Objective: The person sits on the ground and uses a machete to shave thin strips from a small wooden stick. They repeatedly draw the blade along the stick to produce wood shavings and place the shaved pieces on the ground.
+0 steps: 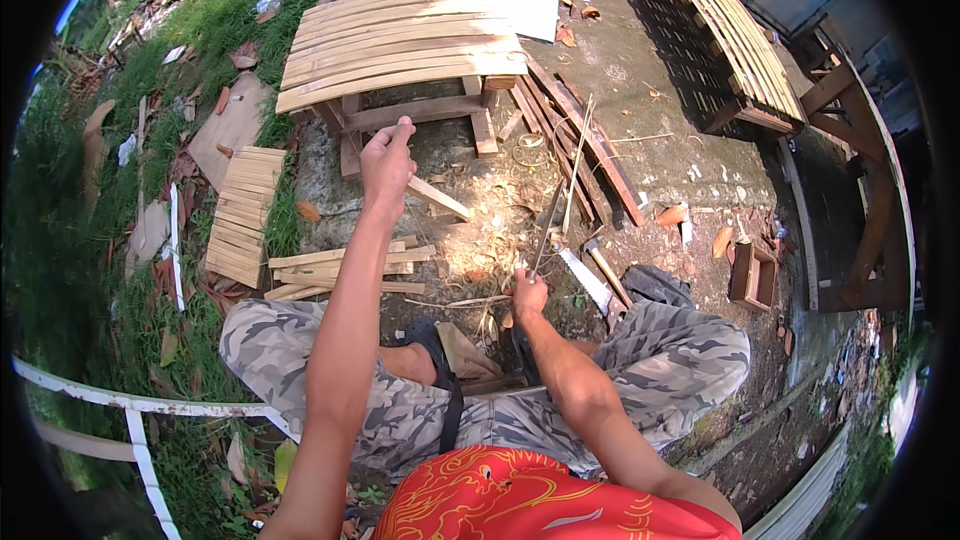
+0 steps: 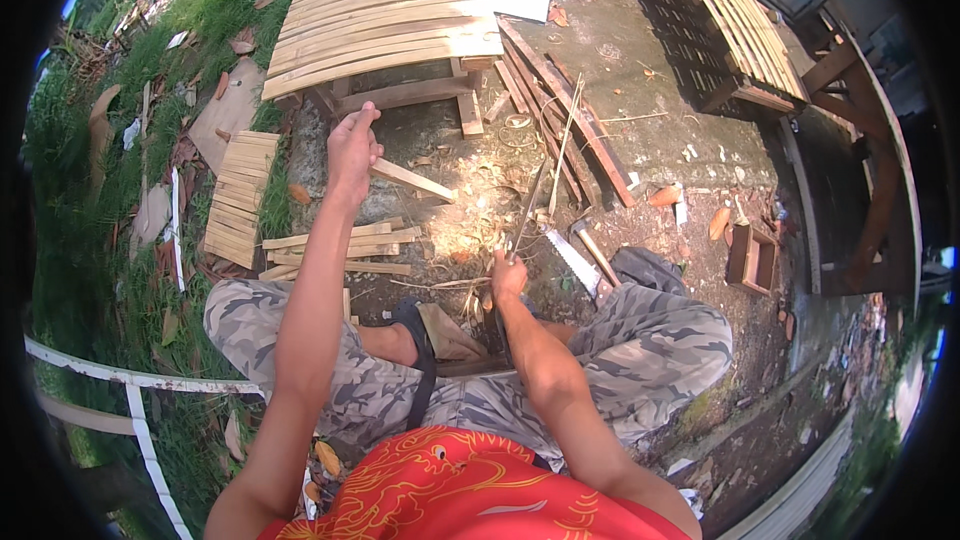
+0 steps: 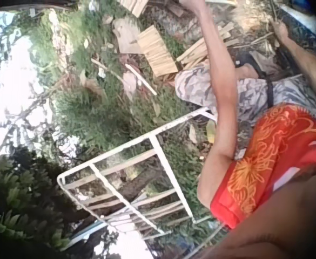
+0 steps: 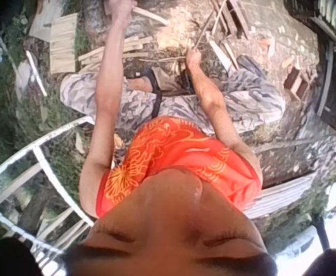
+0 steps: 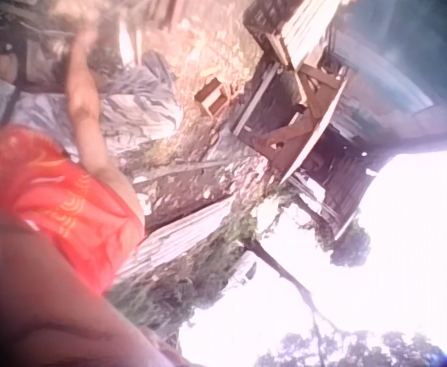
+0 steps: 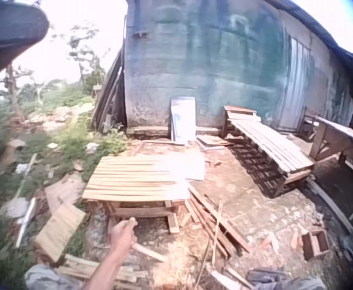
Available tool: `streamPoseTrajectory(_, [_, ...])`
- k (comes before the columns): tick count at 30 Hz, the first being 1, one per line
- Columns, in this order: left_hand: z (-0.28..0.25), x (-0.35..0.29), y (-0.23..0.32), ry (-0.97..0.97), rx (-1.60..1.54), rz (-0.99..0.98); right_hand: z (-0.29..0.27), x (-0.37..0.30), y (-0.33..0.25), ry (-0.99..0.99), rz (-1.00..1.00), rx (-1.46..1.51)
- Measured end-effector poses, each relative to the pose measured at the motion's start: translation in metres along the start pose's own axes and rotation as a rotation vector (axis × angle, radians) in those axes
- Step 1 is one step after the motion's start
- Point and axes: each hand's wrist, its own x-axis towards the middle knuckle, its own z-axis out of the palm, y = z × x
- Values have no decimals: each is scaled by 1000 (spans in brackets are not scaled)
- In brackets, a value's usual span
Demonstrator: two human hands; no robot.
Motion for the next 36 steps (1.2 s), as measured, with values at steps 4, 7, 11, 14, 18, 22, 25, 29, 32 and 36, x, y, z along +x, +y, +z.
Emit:
streamPoseTrajectory(4, [2, -23, -25, -41, -61, -34, -15, -17, 12, -65, 3, -136])
streamPoseTrajectory(7, [1, -37, -32, -127, 25, -33, -21, -23, 13, -123, 6, -215])
streamPoseTrajectory(11, [-2, -48, -37, -198, 167, -76, -19, -28, 16, -253, -72, -480])
streamPoseTrajectory(14, [-9, -47, -41, -88, 202, -65, -10, -31, 17, -351, -54, -568])
streamPoseTrajectory(18, [-28, -41, -43, 15, 136, -78, 4, -34, 16, -305, -221, -730])
streamPoseTrajectory(22, [-45, -35, -37, 94, -86, -85, 11, -34, 8, -397, -202, -738])
streamPoseTrajectory(25, [-50, -32, -30, 127, -104, -35, 15, -33, 1, -438, -225, -699])
streamPoseTrajectory(29, [-54, -33, -23, 137, -82, 4, 29, -29, -1, -486, -200, -663])
streamPoseTrajectory(32, [-56, -34, -24, 128, -99, -5, 39, -22, 7, -478, -149, -655])
streamPoseTrajectory(36, [-54, -32, -31, 150, -57, -56, 43, -12, 22, -483, -185, -658])
